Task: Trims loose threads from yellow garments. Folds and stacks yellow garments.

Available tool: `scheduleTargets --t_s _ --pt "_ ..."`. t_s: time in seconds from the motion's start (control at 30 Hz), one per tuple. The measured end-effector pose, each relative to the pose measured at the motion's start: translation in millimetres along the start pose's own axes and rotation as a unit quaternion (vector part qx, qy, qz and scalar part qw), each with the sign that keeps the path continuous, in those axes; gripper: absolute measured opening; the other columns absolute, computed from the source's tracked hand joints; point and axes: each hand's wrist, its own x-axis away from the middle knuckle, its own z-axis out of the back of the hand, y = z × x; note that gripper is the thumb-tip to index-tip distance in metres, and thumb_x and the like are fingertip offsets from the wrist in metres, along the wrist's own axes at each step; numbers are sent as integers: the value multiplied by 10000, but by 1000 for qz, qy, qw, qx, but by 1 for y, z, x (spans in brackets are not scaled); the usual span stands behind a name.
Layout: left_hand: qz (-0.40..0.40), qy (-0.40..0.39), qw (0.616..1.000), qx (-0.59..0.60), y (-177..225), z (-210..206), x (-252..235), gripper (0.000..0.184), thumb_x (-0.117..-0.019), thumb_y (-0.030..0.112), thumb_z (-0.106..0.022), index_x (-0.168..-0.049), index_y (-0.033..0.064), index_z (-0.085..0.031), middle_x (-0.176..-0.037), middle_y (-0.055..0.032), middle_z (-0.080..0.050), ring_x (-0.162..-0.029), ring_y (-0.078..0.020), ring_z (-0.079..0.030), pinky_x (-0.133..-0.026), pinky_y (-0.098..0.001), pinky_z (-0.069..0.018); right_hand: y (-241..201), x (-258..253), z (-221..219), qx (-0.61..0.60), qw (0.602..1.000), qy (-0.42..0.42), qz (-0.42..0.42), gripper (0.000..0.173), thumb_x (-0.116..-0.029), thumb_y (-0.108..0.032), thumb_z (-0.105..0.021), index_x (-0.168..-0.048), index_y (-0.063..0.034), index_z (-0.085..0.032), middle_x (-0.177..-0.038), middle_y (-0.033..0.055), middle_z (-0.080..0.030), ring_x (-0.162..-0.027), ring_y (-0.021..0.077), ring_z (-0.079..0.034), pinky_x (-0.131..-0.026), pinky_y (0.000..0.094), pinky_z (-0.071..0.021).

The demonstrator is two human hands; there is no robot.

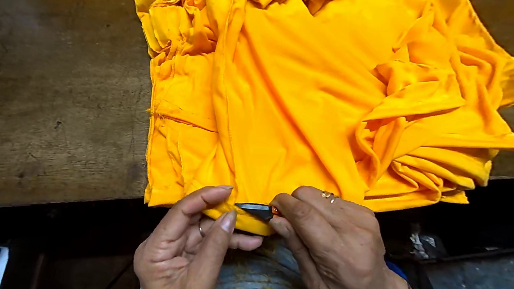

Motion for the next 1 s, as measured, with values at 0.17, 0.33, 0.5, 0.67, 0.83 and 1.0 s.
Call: scheduleTargets --t_s 0.17,0.33,0.5,0.67,0.83,1.0 --pt "21 10 1000 2 -2 1 0 488 -866 -80 -738 -1334 1 -626 -1194 -218 -683 -765 -297 -762 -653 -427 -679 12 8 14 -21 1000 -5 -19 347 -1094 -261 -413 -1066 -30 -670 -787 14 -528 -671 90 -505 -551 229 -388" --pt "46 36 998 15 -3 0 -1 582 -812 -128 -752 -1359 4 -606 -1157 -237 -694 -718 -308 -761 -630 -430 -676 19 27 21 63 998 -10 -2 371 -1089 -280 -434 -1110 -6 -683 -787 47 -531 -657 150 -509 -523 275 -384" --pt "59 32 998 19 0 -5 -1 559 -848 -138 -702 -1380 -18 -578 -1186 -257 -680 -694 -313 -756 -626 -437 -676 14 32 13 79 997 5 6 368 -1080 -276 -468 -1147 8 -693 -794 56 -537 -666 166 -508 -529 285 -383" --pt "90 50 994 27 5 -6 0 587 -827 -161 -694 -1385 -27 -570 -1198 -260 -666 -684 -313 -751 -610 -441 -673 11 29 10 66 998 20 10 379 -1081 -283 -465 -1174 10 -687 -796 52 -527 -671 160 -492 -541 280 -374" --pt "101 48 993 37 5 -6 0 597 -822 -171 -693 -1388 -26 -569 -1174 -275 -672 -666 -313 -749 -600 -435 -671 12 30 10 70 997 20 11 367 -1076 -267 -481 -1171 16 -695 -796 55 -540 -672 164 -502 -539 283 -380" --pt "110 54 992 42 6 -6 -1 581 -837 -154 -694 -1389 -27 -568 -1182 -268 -670 -652 -300 -744 -585 -429 -669 14 31 12 76 997 23 10 350 -1072 -250 -486 -1163 16 -694 -791 56 -524 -676 174 -492 -544 294 -372"
